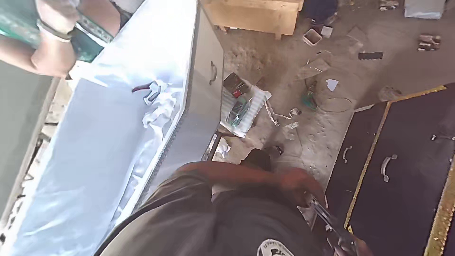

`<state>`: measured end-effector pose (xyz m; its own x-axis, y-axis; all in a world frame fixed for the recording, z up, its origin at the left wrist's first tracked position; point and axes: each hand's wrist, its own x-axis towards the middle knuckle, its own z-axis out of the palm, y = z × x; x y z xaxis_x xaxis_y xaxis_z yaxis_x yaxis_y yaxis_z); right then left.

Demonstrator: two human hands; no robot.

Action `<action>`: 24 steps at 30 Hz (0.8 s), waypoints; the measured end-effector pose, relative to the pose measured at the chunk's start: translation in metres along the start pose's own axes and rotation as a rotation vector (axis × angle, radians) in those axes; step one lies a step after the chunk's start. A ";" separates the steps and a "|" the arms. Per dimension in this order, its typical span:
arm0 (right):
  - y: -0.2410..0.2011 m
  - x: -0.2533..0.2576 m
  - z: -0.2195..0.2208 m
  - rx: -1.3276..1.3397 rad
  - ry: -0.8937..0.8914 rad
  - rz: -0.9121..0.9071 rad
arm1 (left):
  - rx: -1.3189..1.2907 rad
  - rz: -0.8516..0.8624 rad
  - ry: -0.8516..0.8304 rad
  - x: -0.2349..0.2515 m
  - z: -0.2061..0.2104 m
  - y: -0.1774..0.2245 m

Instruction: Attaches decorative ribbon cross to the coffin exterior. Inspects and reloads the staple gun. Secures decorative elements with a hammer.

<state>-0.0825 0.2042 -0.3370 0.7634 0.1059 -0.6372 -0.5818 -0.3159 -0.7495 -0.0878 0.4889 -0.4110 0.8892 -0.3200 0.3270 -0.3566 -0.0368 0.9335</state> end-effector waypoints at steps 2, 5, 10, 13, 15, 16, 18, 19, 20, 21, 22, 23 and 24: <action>-0.005 0.006 0.006 0.067 -0.152 -0.039 | 0.009 0.017 0.083 -0.016 -0.008 0.011; -0.018 0.010 0.024 0.058 -0.216 -0.105 | 0.058 0.027 0.207 -0.040 -0.013 0.025; -0.020 0.017 0.045 0.060 -0.299 -0.369 | 0.029 -0.109 0.430 -0.095 0.005 0.038; -0.037 0.017 0.060 -0.029 -0.390 -0.614 | -0.108 -0.102 0.567 -0.120 0.015 0.050; -0.054 0.014 0.066 -0.083 -0.481 -0.680 | -0.096 -0.046 0.611 -0.128 0.012 0.063; -0.063 0.014 0.069 -0.110 -0.522 -0.703 | -0.072 -0.008 0.625 -0.129 0.008 0.067; -0.081 0.018 0.077 -0.150 -0.609 -0.737 | -0.020 0.053 0.663 -0.131 -0.003 0.072; -0.090 0.020 0.084 -0.158 -0.646 -0.733 | -0.013 0.069 0.684 -0.133 -0.009 0.074; -0.099 0.023 0.092 -0.157 -0.675 -0.723 | -0.014 0.081 0.703 -0.134 -0.017 0.075; -0.107 0.027 0.102 -0.166 -0.701 -0.719 | -0.025 0.096 0.725 -0.137 -0.026 0.074; -0.117 0.033 0.111 -0.180 -0.719 -0.725 | -0.041 0.104 0.747 -0.141 -0.036 0.072; -0.127 0.040 0.119 -0.196 -0.728 -0.740 | -0.057 0.099 0.775 -0.148 -0.047 0.069; -0.139 0.051 0.127 -0.205 -0.734 -0.756 | -0.075 0.085 0.804 -0.157 -0.061 0.067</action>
<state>0.0016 0.3729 -0.2876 0.5108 0.8594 -0.0242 0.0812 -0.0763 -0.9938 -0.2340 0.5940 -0.3906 0.8040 0.4604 0.3764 -0.4375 0.0293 0.8987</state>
